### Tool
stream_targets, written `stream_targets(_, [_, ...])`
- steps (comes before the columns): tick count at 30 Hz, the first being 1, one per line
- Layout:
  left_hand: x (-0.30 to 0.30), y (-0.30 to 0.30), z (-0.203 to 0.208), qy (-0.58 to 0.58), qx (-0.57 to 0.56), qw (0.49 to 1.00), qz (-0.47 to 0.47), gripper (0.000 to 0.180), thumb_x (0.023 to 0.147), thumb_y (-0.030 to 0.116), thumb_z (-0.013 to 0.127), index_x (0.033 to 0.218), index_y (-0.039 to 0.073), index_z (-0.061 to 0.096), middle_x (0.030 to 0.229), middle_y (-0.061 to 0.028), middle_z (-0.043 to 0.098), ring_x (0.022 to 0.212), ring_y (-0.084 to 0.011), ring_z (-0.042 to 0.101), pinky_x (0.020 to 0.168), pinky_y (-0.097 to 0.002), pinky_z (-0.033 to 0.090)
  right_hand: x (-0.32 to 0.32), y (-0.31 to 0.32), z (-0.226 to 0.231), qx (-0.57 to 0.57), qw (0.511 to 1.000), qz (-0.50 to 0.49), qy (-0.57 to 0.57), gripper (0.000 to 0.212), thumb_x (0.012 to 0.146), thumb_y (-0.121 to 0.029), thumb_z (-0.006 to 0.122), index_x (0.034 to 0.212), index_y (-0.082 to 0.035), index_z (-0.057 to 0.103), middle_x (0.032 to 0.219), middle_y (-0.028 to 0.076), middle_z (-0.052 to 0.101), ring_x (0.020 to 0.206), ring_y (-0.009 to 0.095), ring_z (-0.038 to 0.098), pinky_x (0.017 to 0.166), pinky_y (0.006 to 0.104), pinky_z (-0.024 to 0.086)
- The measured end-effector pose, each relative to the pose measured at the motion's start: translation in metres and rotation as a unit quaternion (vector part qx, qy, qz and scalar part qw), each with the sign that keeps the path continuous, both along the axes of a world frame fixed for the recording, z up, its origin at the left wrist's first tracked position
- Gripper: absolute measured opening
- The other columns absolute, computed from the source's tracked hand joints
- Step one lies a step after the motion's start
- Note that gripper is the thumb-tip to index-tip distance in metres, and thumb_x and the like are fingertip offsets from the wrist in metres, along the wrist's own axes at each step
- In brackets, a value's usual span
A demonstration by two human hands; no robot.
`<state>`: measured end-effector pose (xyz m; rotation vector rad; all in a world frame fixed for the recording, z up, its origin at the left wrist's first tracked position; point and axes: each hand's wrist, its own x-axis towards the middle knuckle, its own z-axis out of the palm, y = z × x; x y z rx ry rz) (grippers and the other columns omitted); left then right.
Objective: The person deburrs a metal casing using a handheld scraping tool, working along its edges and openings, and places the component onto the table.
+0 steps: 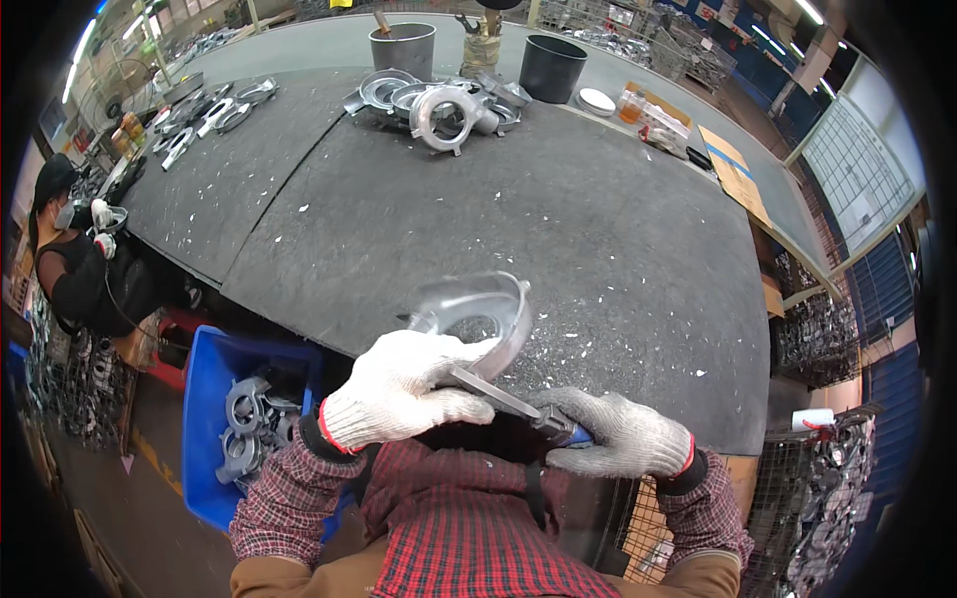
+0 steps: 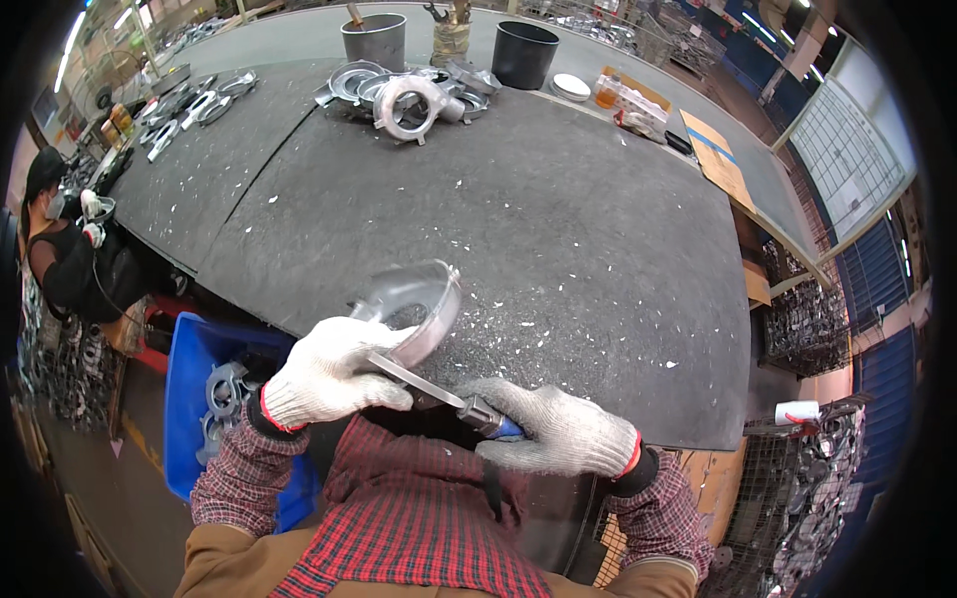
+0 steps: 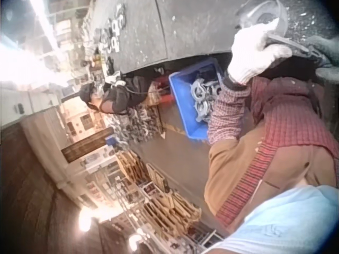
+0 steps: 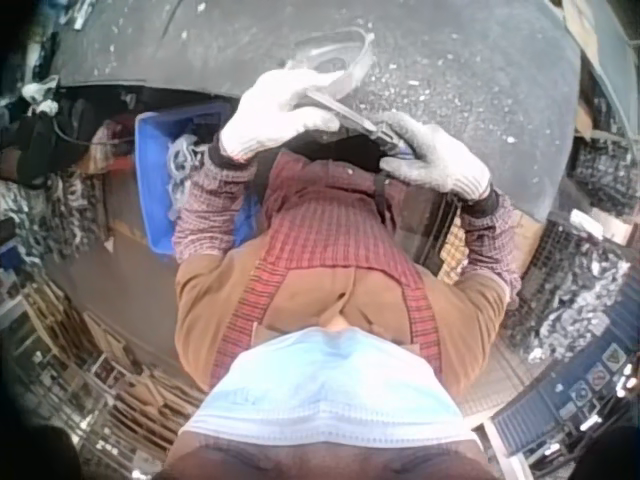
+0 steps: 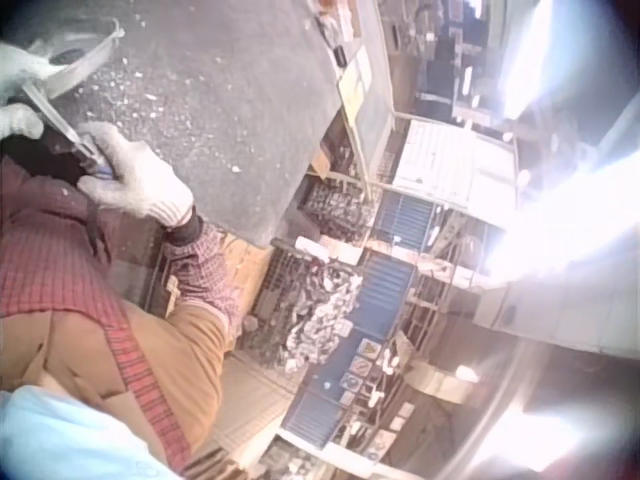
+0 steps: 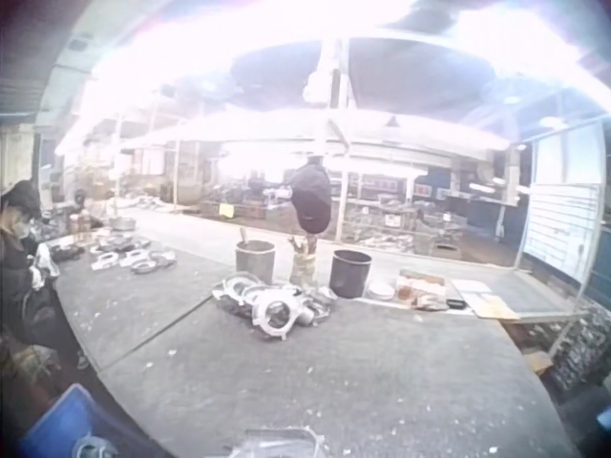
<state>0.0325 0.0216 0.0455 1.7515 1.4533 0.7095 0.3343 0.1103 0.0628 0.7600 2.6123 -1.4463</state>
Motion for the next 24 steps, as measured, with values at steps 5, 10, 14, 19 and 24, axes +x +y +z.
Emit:
stream_targets(5, [0.006,-0.003,-0.011,0.058,0.084,0.991,0.084,0.061,0.086,0.025,0.092,0.140,0.006,0.072,0.102,-0.0126,0.082,0.094,-0.0302,0.080,0.089,-0.0378,0.061,-0.013,-0.014,-0.006,0.102,0.993,-0.051,-0.021,0.068,0.098,-0.033,0.080,0.158,-0.016,0.052,0.116,0.019,0.079,0.100,0.040,0.081,0.079,0.0485,0.066])
stream_targets(10, [0.020,-0.011,-0.014,-0.220,0.006,0.967,0.128,0.058,0.106,0.016,0.067,0.159,-0.003,0.050,0.119,-0.0071,0.071,0.101,-0.0139,0.069,0.084,-0.0315,0.058,-0.021,-0.017,-0.012,0.148,0.986,-0.075,0.030,0.069,0.100,-0.032,0.079,0.159,-0.015,0.049,0.118,0.021,0.078,0.099,0.040,0.081,0.080,0.0480,0.066])
stream_targets(14, [0.032,-0.007,-0.001,-0.283,-0.074,0.937,0.192,0.058,0.106,0.017,0.064,0.159,0.001,0.046,0.113,-0.0029,0.068,0.094,-0.0095,0.066,0.077,-0.0252,0.053,-0.029,-0.019,-0.014,0.014,0.991,-0.127,0.028,0.074,0.099,-0.034,0.081,0.162,-0.015,0.045,0.127,0.024,0.076,0.109,0.044,0.078,0.091,0.0496,0.064])
stream_targets(19, [0.043,0.001,-0.012,-0.335,-0.058,0.918,0.204,0.060,0.105,0.019,0.063,0.160,0.000,0.046,0.112,-0.0019,0.068,0.093,-0.0091,0.066,0.077,-0.0257,0.054,-0.025,-0.034,-0.014,-0.007,0.973,-0.218,0.078,0.078,0.100,-0.034,0.079,0.165,-0.017,0.040,0.131,0.028,0.075,0.121,0.051,0.073,0.102,0.0533,0.060])
stream_targets(24, [0.049,0.001,-0.022,-0.275,-0.065,0.938,0.201,0.063,0.108,0.023,0.063,0.164,0.002,0.044,0.126,-0.0149,0.069,0.110,-0.0197,0.067,0.100,-0.0371,0.055,-0.029,-0.040,-0.025,0.073,0.977,-0.200,0.006,0.076,0.102,-0.036,0.075,0.165,-0.015,0.037,0.118,0.027,0.078,0.105,0.050,0.078,0.090,0.0560,0.064])
